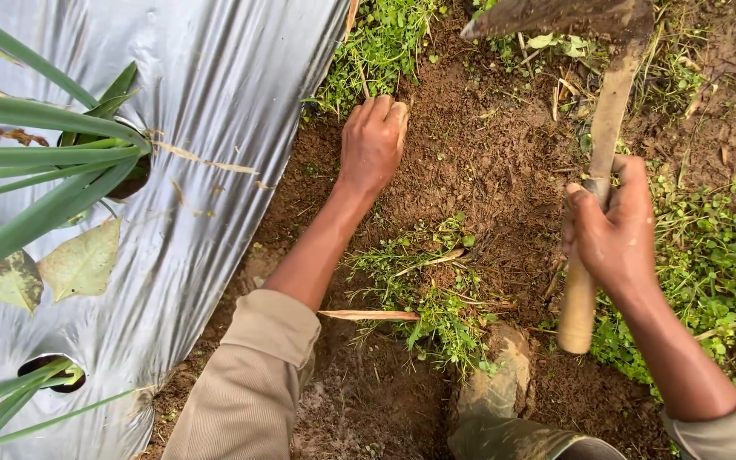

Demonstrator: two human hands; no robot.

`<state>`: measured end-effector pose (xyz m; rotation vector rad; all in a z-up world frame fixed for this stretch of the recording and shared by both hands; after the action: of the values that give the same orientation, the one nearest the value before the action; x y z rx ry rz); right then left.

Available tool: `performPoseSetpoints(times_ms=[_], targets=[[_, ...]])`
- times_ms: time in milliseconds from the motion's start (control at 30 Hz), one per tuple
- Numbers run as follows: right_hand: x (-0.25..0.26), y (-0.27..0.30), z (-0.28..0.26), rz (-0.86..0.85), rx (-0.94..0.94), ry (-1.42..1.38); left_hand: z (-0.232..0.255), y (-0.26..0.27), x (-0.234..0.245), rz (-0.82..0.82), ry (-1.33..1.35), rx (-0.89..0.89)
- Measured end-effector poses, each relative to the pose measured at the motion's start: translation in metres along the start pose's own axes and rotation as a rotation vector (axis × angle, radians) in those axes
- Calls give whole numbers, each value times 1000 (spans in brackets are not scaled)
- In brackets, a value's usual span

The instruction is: The person uses a hoe to remove weeds from the soil next to a plastic-covered garden bed. They repeatedly strike the ground with the tool and pull out the uprooted weeds by hand.

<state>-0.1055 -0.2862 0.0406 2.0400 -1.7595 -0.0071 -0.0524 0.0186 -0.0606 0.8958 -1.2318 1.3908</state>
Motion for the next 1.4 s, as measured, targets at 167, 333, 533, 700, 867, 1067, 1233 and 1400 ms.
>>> performPoseSetpoints(times_ms=[167,333,533,700,867,1067,1233,1400], targets=[[-23,8,10,-130,90,22,6,-7,17,-60,51,18],[-23,8,13,-148,83,75,8,-8,23,-77,96,37],[-36,6,31,-49,192,-27,10,-7,27,-41,98,15],[-23,6,35,-108,67,69,9,-2,35,-17,189,38],[-20,-2,23,-101,133,-18,17,11,42,-55,250,43],[-21,9,34,-201,58,76,55,61,39,-239,242,-120],[-11,18,26,-215,-12,113,86,88,72,-457,241,-239],[-4,23,25,-208,-74,117,83,106,62,-707,348,-38]])
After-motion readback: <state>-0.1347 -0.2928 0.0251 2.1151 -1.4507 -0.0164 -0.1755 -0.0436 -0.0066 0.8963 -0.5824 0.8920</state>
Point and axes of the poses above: each hand's wrist, its own y-axis away from the middle knuckle, its own x-axis out of the back of the hand, z = x × y, the point moved 6 cm from there along -y, towards the middle knuckle, and after that the axes turned 10 degrees about x, right-handed, at the moved point
